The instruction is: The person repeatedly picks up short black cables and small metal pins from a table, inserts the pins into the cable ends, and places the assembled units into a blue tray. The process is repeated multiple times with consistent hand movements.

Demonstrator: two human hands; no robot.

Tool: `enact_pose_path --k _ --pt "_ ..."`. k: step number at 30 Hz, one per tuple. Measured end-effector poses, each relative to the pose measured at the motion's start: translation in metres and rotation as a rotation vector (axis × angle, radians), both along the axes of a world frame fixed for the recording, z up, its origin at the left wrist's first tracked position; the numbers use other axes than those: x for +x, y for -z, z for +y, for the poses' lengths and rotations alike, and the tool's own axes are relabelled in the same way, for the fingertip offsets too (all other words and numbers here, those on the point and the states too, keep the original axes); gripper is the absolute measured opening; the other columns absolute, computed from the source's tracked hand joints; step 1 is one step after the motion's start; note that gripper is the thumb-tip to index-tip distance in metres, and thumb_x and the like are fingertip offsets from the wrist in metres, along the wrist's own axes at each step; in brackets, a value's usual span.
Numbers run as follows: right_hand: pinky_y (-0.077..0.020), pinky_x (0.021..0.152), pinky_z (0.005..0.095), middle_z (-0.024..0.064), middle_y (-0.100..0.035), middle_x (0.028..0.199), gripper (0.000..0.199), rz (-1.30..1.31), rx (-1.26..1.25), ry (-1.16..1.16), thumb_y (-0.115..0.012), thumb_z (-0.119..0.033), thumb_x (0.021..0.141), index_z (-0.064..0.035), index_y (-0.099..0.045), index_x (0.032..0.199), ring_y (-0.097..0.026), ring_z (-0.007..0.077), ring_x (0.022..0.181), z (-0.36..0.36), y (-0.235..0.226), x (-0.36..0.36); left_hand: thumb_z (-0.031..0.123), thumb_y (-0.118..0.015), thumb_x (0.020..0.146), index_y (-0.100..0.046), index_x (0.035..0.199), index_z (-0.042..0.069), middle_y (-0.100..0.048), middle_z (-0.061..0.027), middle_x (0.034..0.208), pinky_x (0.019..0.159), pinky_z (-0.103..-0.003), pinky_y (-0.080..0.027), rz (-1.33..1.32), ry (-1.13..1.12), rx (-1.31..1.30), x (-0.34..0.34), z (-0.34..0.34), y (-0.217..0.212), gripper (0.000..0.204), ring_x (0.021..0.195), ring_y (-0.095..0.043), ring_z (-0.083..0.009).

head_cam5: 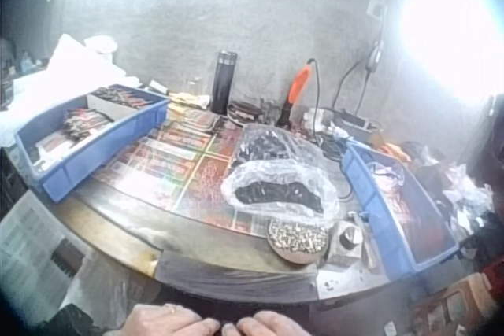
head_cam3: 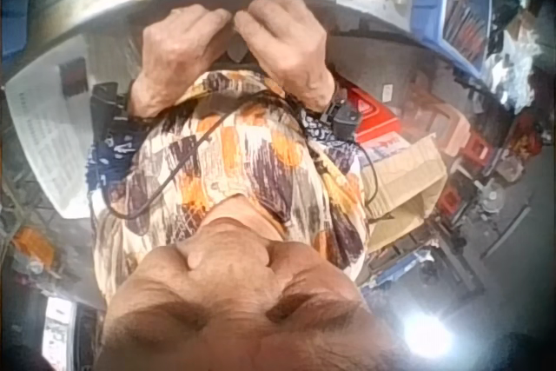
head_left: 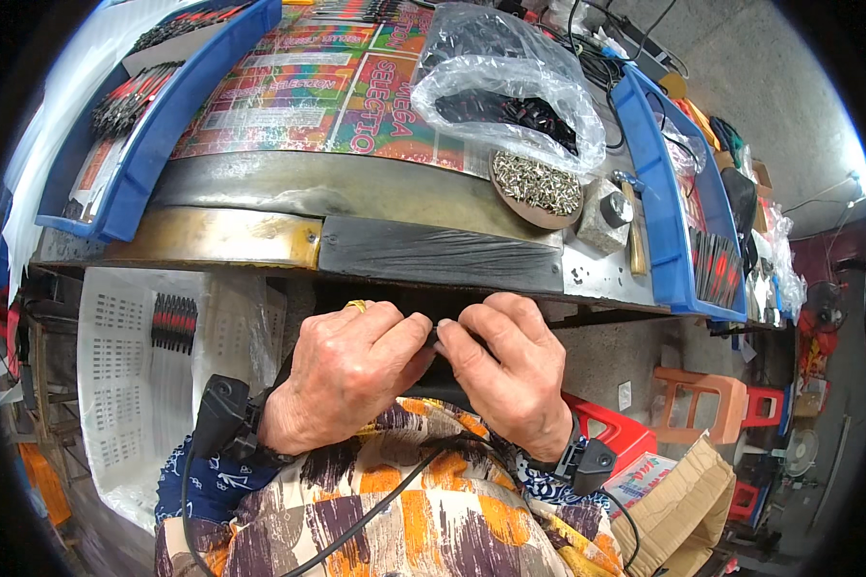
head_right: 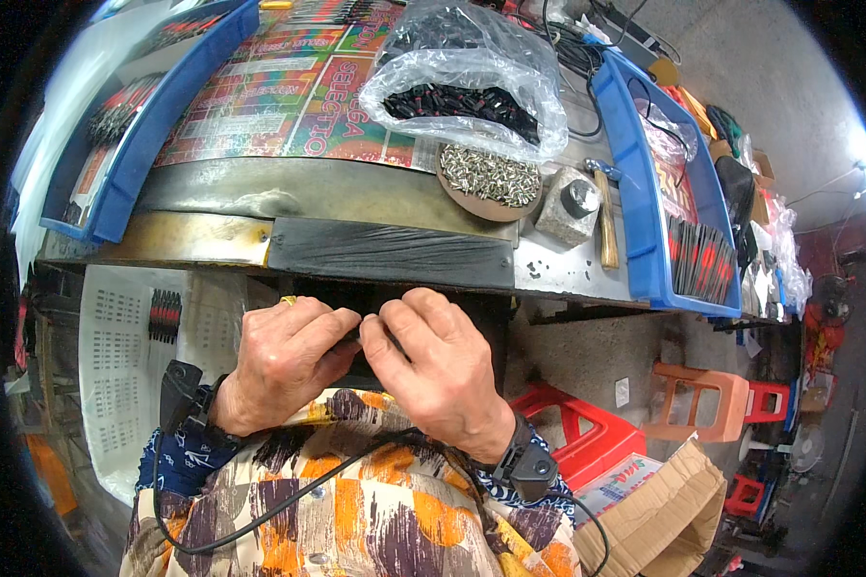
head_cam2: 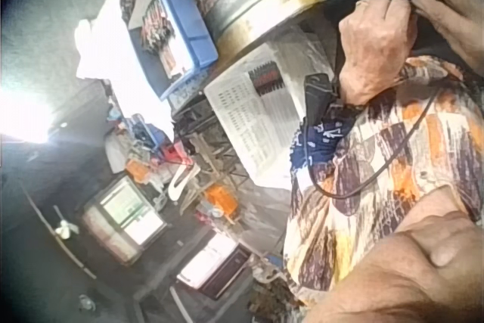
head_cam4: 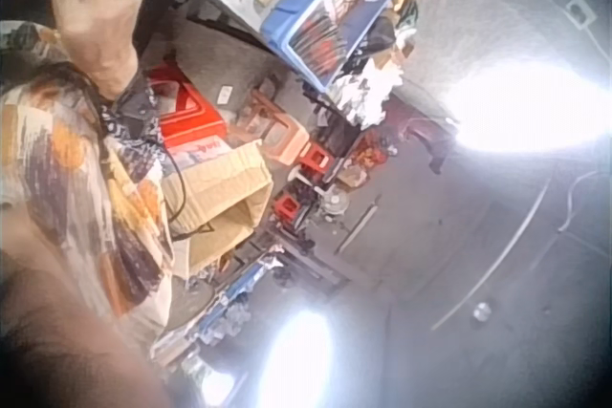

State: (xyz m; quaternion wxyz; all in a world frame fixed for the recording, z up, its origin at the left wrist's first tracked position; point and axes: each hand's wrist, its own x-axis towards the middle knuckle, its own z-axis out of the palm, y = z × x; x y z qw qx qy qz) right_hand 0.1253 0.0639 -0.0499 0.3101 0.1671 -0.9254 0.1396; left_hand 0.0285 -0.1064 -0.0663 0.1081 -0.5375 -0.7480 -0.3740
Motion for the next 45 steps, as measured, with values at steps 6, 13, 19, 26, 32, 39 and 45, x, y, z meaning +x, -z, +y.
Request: enact_pose_path --k 6,13,19,26,32,39,45 --pt "-0.0553 0.068 0.0362 0.0136 -0.065 0.094 0.036 0.081 -0.004 0.006 -0.075 -0.001 0.064 0.0035 -0.07 0.1 -0.064 0.0292 0.084 -0.002 0.014 -0.001 0.011 -0.077 0.069 -0.064 0.094 0.003 -0.054 -0.0062 0.072 0.054 -0.035 -0.049 0.037 -0.017 0.024 -0.001 -0.001 0.005 0.029 0.062 -0.059 -0.0238" --pt "-0.0537 0.069 0.032 0.0139 -0.067 0.097 0.034 -0.155 -0.563 0.015 -0.077 -0.001 0.074 -0.0005 -0.07 0.107 -0.065 0.0264 0.082 0.0 0.015 0.002 0.006 -0.077 0.064 -0.066 0.093 0.002 -0.059 -0.0071 0.073 0.054 -0.034 -0.049 0.03 -0.026 0.012 -0.002 0.001 0.002 0.031 0.061 -0.061 -0.0241" --pt "-0.0499 0.061 0.0234 0.0103 -0.068 0.084 0.023 -0.379 -0.843 0.014 -0.07 -0.008 0.088 0.0027 -0.068 0.108 -0.063 0.014 0.072 0.003 0.011 0.001 0.004 -0.078 0.061 -0.068 0.092 0.002 -0.062 -0.008 0.074 0.053 -0.034 -0.049 0.039 -0.025 0.009 0.001 0.003 0.002 0.033 0.06 -0.062 -0.0235" --pt "-0.0469 0.053 0.0172 0.0043 -0.067 0.078 0.012 -0.769 -1.485 0.037 -0.068 -0.007 0.092 0.0018 -0.067 0.1 -0.06 0.0056 0.06 0.003 0.01 0.005 0.003 -0.076 0.061 -0.067 0.092 0.0 -0.061 -0.0079 0.074 0.052 -0.033 -0.048 0.064 0.008 0.053 0.004 0.005 0.009 0.033 0.06 -0.061 -0.0228" --pt "-0.0455 0.053 0.0172 0.0029 -0.066 0.076 0.014 -0.735 -1.536 0.007 -0.068 -0.008 0.092 0.0019 -0.066 0.102 -0.059 0.0055 0.06 0.002 0.007 0.004 0.009 -0.073 0.073 -0.064 0.095 0.001 -0.051 -0.0059 0.07 0.051 -0.034 -0.047 0.085 0.017 0.048 0.001 0.008 0.005 0.025 0.058 -0.057 -0.0226" --pt "-0.0457 0.053 0.0177 0.0032 -0.066 0.077 0.014 -0.773 -1.537 0.039 -0.068 -0.011 0.092 0.0017 -0.066 0.097 -0.059 0.0052 0.061 0.006 0.005 0.004 0.009 -0.073 0.071 -0.065 0.093 0.001 -0.05 -0.0053 0.068 0.049 -0.033 -0.046 0.106 0.023 0.084 0.002 0.013 0.007 0.025 0.056 -0.056 -0.0216" --pt "-0.0495 0.056 0.0202 0.0053 -0.067 0.08 0.009 -0.655 -1.488 0.078 -0.067 -0.005 0.092 0.0028 -0.066 0.098 -0.06 0.0068 0.064 0.002 0.011 0.005 0.009 -0.074 0.07 -0.064 0.092 0.001 -0.05 -0.0051 0.068 0.05 -0.033 -0.047 0.1 0.013 0.087 0.001 0.017 0.005 0.025 0.056 -0.056 -0.0214"
